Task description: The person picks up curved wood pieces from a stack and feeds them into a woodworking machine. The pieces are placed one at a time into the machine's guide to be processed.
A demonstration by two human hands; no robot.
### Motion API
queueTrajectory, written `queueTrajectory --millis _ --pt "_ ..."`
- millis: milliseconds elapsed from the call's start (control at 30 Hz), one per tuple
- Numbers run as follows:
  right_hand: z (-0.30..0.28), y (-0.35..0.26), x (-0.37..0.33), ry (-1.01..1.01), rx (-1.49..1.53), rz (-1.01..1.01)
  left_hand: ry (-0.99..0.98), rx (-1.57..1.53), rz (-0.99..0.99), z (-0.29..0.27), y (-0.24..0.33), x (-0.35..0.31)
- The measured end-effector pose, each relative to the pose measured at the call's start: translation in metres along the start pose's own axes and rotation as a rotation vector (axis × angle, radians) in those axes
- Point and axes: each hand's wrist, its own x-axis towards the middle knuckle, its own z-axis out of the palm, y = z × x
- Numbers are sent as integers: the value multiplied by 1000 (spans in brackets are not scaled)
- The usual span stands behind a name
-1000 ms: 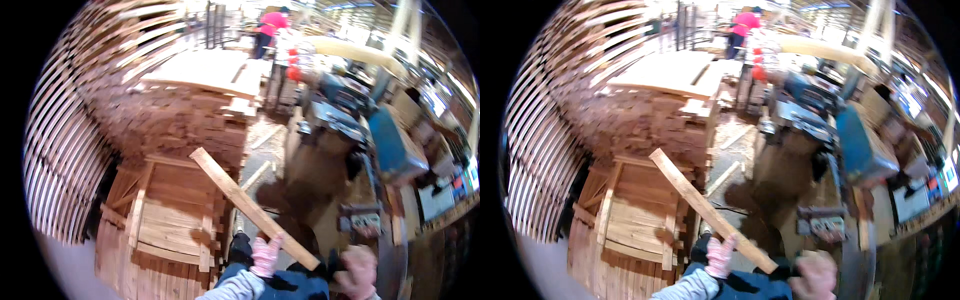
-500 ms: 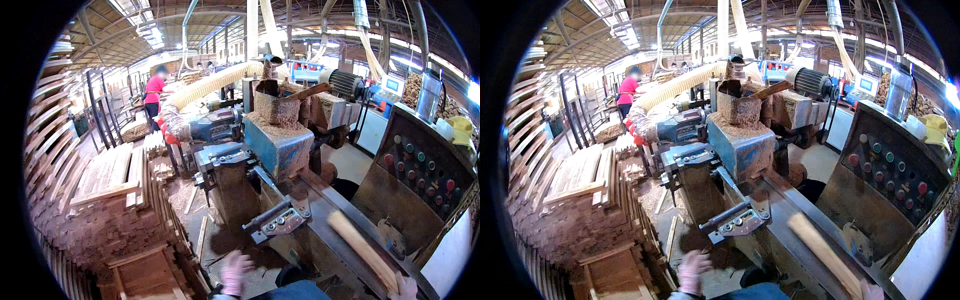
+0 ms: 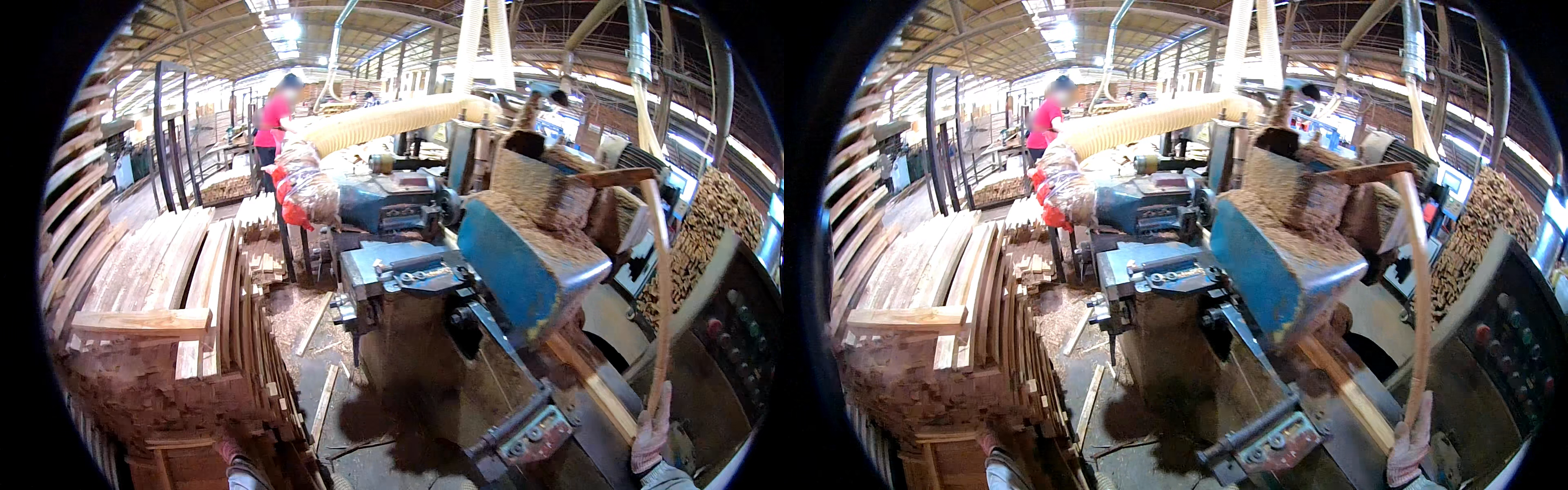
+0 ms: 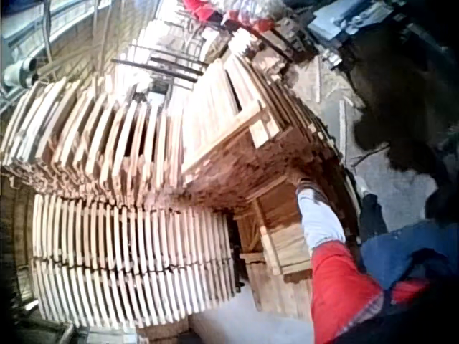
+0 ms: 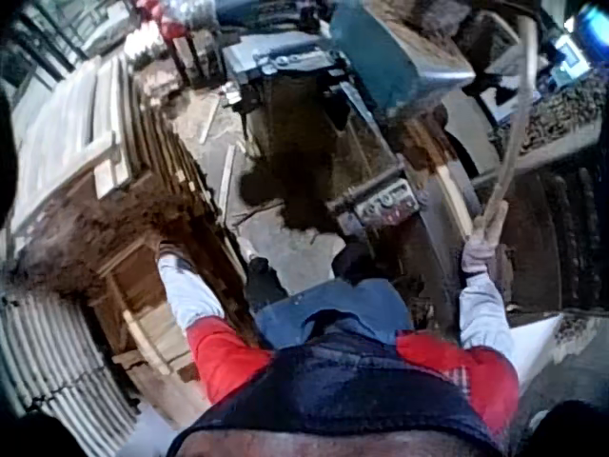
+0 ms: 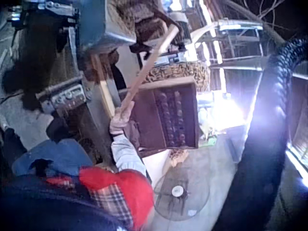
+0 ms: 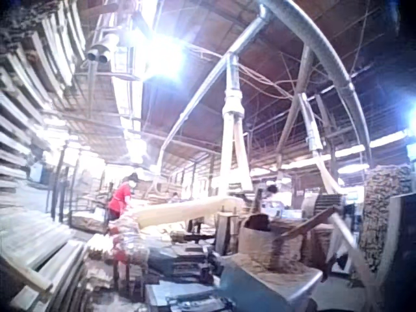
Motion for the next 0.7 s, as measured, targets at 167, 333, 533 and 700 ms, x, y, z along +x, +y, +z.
queueTrajectory --millis 167,333,533,700 --pt "11 3 8 -54 44 14 -29 21 18 20 3 32" --pt "-14 -37 -28 -237 -56 100 -141 -196 -18 5 -8 50" --pt "-120 -89 -86 -563 -549 103 -259 -591 -120 -38 -27 -9" --pt "-268 -7 -190 -628 -701 -60 -449 -859 -294 -97 -40 -127"
